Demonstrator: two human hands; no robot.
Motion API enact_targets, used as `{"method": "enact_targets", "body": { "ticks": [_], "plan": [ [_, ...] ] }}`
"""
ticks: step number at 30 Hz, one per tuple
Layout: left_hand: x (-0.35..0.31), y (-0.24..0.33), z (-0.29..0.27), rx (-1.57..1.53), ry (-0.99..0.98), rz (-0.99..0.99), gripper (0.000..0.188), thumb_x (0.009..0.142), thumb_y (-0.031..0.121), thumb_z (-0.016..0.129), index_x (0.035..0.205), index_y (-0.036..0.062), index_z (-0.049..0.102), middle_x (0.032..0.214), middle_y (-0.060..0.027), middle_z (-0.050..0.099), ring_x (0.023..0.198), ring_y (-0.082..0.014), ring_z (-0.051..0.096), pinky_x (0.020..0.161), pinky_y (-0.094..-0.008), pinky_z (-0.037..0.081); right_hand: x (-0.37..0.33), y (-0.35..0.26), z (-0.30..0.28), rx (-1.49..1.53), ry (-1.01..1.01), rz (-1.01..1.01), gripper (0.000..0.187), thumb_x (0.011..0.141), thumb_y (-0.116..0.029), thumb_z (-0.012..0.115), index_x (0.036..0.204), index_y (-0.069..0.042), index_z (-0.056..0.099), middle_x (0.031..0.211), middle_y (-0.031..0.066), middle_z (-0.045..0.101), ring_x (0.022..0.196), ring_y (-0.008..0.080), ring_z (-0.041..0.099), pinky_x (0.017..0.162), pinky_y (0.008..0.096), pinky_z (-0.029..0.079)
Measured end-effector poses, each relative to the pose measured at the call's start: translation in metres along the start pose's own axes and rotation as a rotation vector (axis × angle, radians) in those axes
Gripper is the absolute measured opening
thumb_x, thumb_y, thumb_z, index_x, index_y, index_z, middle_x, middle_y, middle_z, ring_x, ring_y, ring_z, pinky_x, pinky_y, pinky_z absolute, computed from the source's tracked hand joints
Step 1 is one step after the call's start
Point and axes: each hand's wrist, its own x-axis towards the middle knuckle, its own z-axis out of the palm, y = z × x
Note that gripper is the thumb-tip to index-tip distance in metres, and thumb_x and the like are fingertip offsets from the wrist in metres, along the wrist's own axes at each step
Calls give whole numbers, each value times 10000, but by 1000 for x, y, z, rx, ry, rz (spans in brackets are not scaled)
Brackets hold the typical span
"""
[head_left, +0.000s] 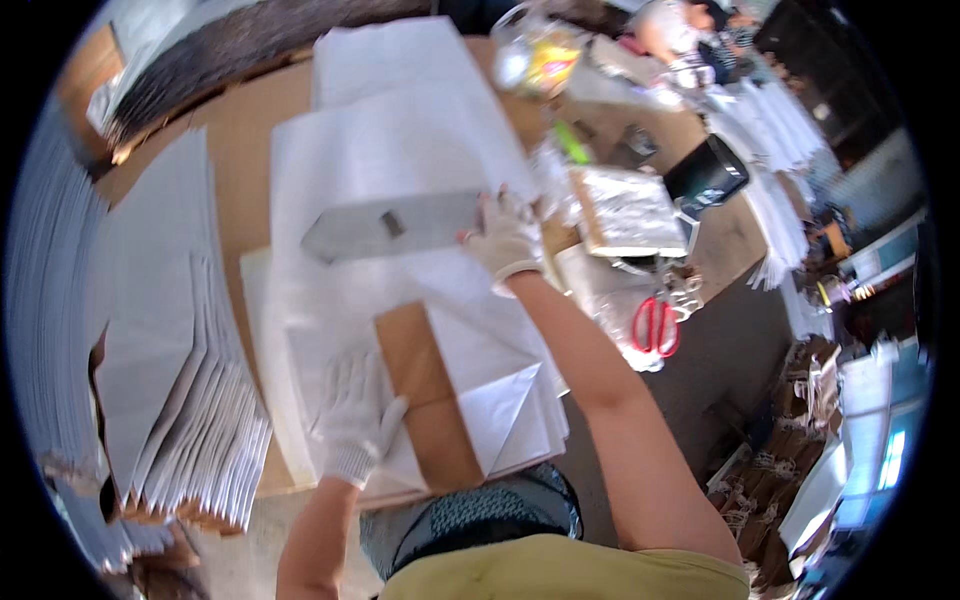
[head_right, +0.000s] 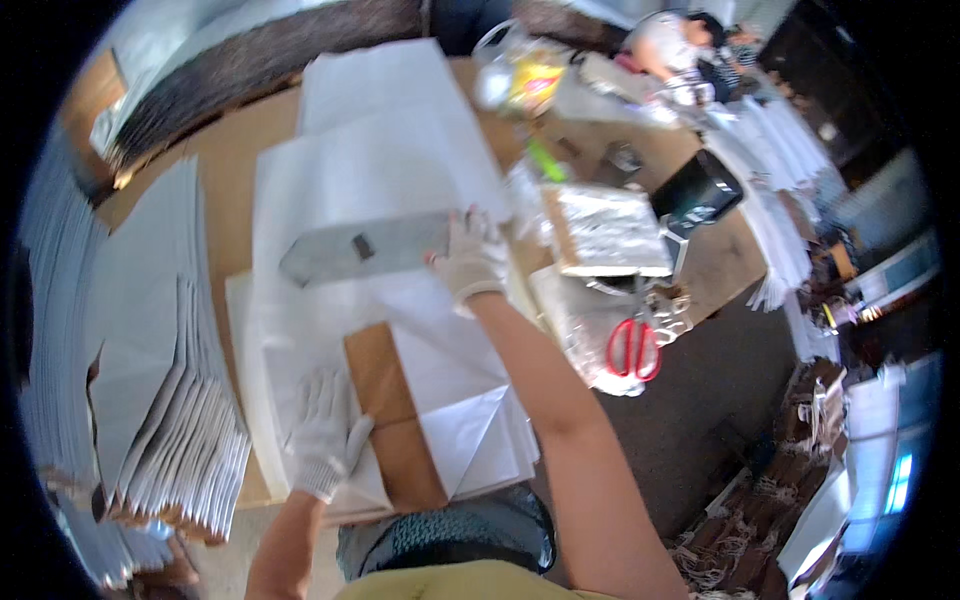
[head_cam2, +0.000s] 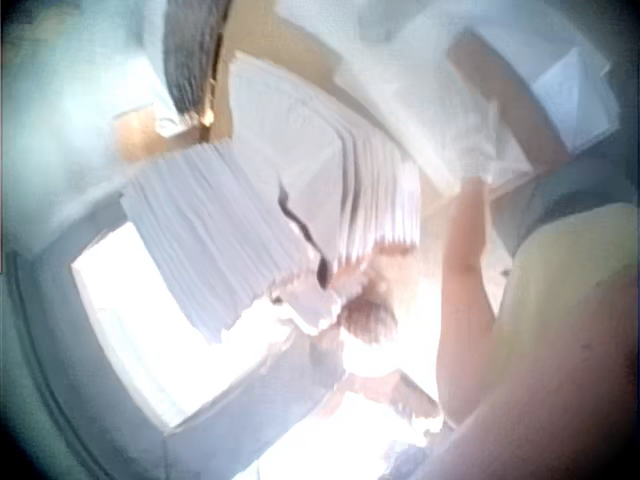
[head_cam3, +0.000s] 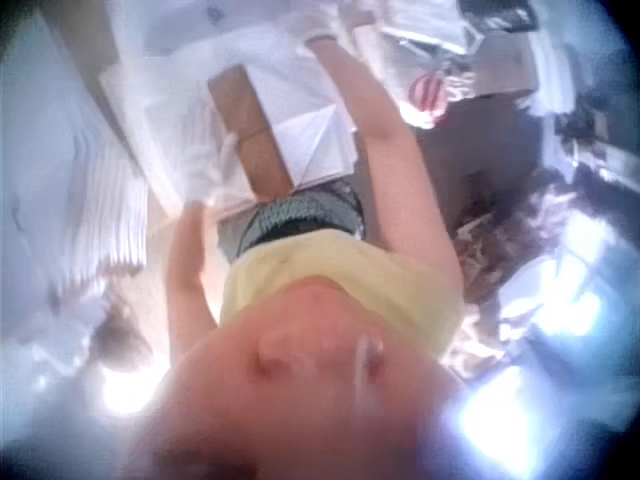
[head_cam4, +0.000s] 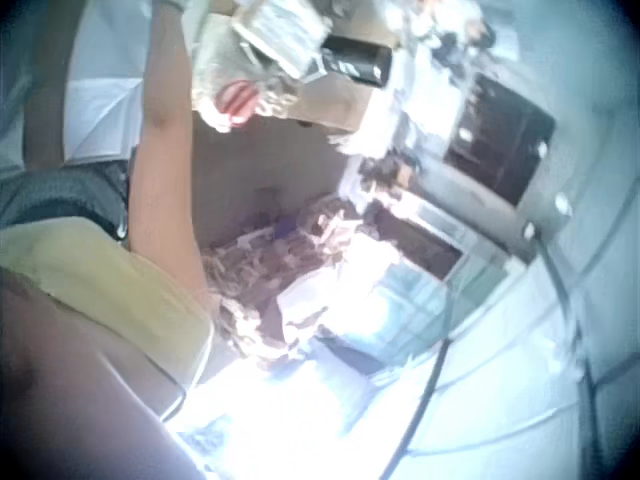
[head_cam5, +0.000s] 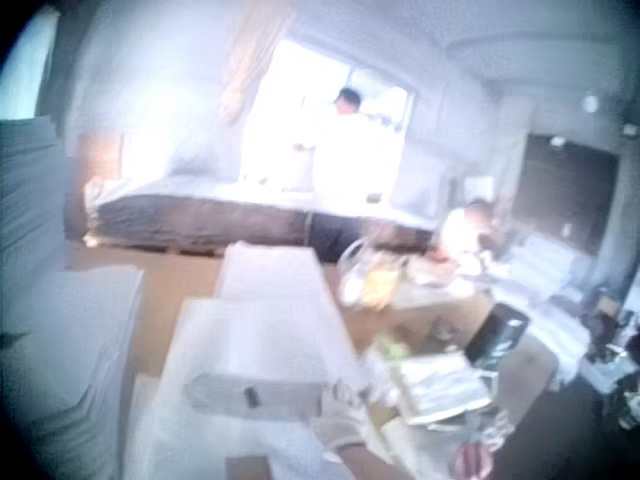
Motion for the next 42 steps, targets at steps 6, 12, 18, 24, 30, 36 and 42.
{"method": "enact_targets", "body": {
  "ticks": [6,12,18,24,30,36,42],
  "plan": [
    [-25,-7,-7,76,120,6,735,951,419,640,1478,-78,514,1532,-294,523,1469,-459,445,1282,-551,258,0,-15,-41,120,-282,192,771,810,-403,810,1460,-70,563,1420,190,587,1384,372,511,1163,471,411],
    [-74,-24,-8,80,75,-96,645,984,392,616,1461,-37,544,1533,-246,547,1431,-418,511,1275,-521,296,-76,64,-93,1078,-220,402,675,1008,-280,707,1567,9,461,1364,107,642,1178,199,624,1010,340,507],
    [-90,-19,-21,-100,139,-233,487,993,278,671,1410,32,608,1433,-179,632,1338,-369,595,1212,-482,409,-154,112,-125,850,-478,542,449,978,79,558,1427,93,565,1190,84,717,1034,142,717,930,265,566],
    [-91,-63,-33,-276,162,-62,436,780,173,912,1172,103,733,1248,-158,666,1015,-298,726,828,-364,634,-163,32,-103,688,-558,366,325,882,-6,754,1191,19,657,987,29,660,831,85,594,750,252,480],
    [-69,-90,-44,-415,79,223,306,747,96,889,1002,88,721,951,-97,712,790,-247,708,667,-362,583,-163,18,-80,401,-478,142,383,802,-179,859,1120,-7,732,1014,105,707,981,243,651,871,389,508],
    [-71,-98,-40,-474,20,272,264,760,40,865,950,73,685,942,-70,670,760,-233,695,613,-350,561,-166,5,-84,-5,-403,-191,457,756,-240,881,1138,-53,717,1040,109,715,1004,323,651,890,466,512],
    [-63,-39,-48,27,-83,341,426,699,291,873,1006,81,667,1025,-96,615,1027,-295,636,892,-437,541,-130,-10,-80,-119,-553,-456,396,788,-127,811,1146,-101,641,1017,149,700,996,367,653,900,492,508]
  ]
}}
